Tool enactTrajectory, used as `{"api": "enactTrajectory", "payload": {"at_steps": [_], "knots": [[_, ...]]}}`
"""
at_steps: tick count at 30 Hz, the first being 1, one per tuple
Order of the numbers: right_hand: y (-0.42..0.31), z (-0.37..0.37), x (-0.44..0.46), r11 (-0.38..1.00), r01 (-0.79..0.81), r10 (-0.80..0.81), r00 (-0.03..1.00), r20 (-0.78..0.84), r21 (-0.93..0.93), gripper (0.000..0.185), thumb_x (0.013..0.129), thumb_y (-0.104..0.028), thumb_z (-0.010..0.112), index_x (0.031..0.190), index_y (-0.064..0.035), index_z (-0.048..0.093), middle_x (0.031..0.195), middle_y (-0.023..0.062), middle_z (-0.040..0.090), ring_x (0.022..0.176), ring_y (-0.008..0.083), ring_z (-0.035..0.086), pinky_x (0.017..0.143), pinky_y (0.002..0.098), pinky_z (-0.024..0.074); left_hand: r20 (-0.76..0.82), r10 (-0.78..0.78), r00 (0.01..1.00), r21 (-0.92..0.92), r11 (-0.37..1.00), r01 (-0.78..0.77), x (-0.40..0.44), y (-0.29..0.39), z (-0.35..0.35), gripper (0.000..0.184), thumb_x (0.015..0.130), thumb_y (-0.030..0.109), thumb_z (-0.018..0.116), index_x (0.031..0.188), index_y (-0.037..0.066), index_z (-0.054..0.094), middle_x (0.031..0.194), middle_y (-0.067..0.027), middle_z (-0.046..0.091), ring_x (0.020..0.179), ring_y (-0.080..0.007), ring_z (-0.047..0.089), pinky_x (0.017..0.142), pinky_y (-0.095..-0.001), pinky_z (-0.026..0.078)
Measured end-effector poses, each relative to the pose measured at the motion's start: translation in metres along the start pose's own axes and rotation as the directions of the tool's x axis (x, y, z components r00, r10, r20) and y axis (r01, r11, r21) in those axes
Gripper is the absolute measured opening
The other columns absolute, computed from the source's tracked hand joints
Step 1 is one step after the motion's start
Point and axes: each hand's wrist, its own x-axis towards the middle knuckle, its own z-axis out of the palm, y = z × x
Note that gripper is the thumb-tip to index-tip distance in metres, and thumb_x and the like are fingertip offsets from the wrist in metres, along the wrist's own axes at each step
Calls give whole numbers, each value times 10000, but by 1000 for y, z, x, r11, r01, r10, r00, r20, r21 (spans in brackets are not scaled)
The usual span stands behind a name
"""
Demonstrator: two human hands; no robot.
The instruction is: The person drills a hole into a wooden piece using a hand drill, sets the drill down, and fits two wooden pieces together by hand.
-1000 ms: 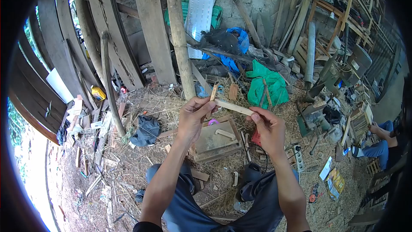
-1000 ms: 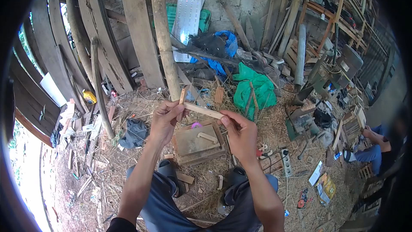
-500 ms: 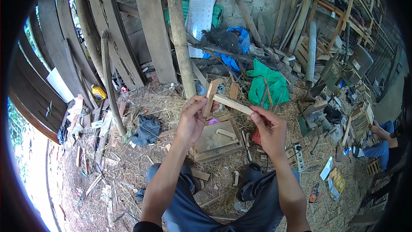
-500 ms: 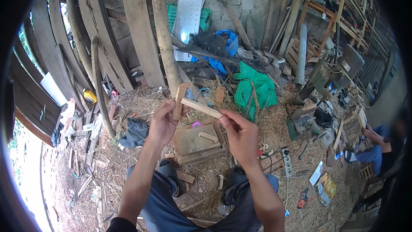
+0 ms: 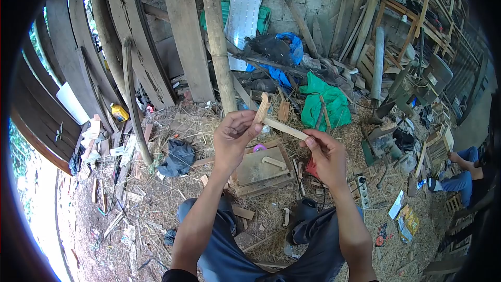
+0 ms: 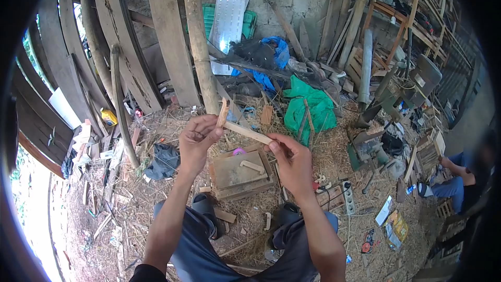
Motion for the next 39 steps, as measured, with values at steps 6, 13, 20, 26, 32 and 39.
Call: {"api": "enactTrajectory", "payload": {"at_steps": [6,13,20,26,32,39], "knots": [[2,-2,1,993,-16,16,1000,2,114,214,963,-70,589,1152,-8,667,899,34,709,666,7,502,567,195,390,-29,101,994,112,989,-97,-1,-1,4,448,803,-83,728,1201,-41,526,1101,-154,685,1028,-167,655,891,-283,530],[1,-1,2,989,-64,64,998,5,131,217,966,-75,584,1154,1,664,889,34,706,629,-7,465,536,186,365,6,-4,1000,82,997,3,0,4,1,383,871,1,689,1219,-38,533,1119,-159,677,1025,-167,653,892,-292,538],[-7,1,-1,981,-56,56,998,5,184,228,976,-112,579,1149,10,663,861,14,695,566,-9,436,485,180,342,88,-197,976,-373,903,216,-1,3,4,332,1015,186,497,1279,-15,510,1259,-163,608,985,-188,657,878,-294,533],[-7,1,-2,982,-38,45,998,-33,185,244,975,-136,593,1157,12,659,863,20,696,583,-10,455,490,175,342,95,-179,979,-387,900,202,-1,3,5,299,1014,168,497,1251,-13,510,1227,-179,615,1004,-197,658,891,-310,536],[-10,1,-2,988,-30,39,998,-57,153,244,969,-122,601,1157,25,654,890,38,705,645,12,522,536,182,388,101,-200,975,-272,937,220,-3,2,3,269,1006,140,511,1232,-5,523,1179,-167,637,986,-192,661,872,-308,538],[-1,1,-1,993,18,-13,999,-37,115,247,981,-121,579,1172,24,641,949,52,703,674,37,554,565,197,424,91,-126,988,-155,978,139,-2,6,3,241,982,103,553,1197,-6,556,1112,-156,667,984,-197,661,859,-313,530]]}}
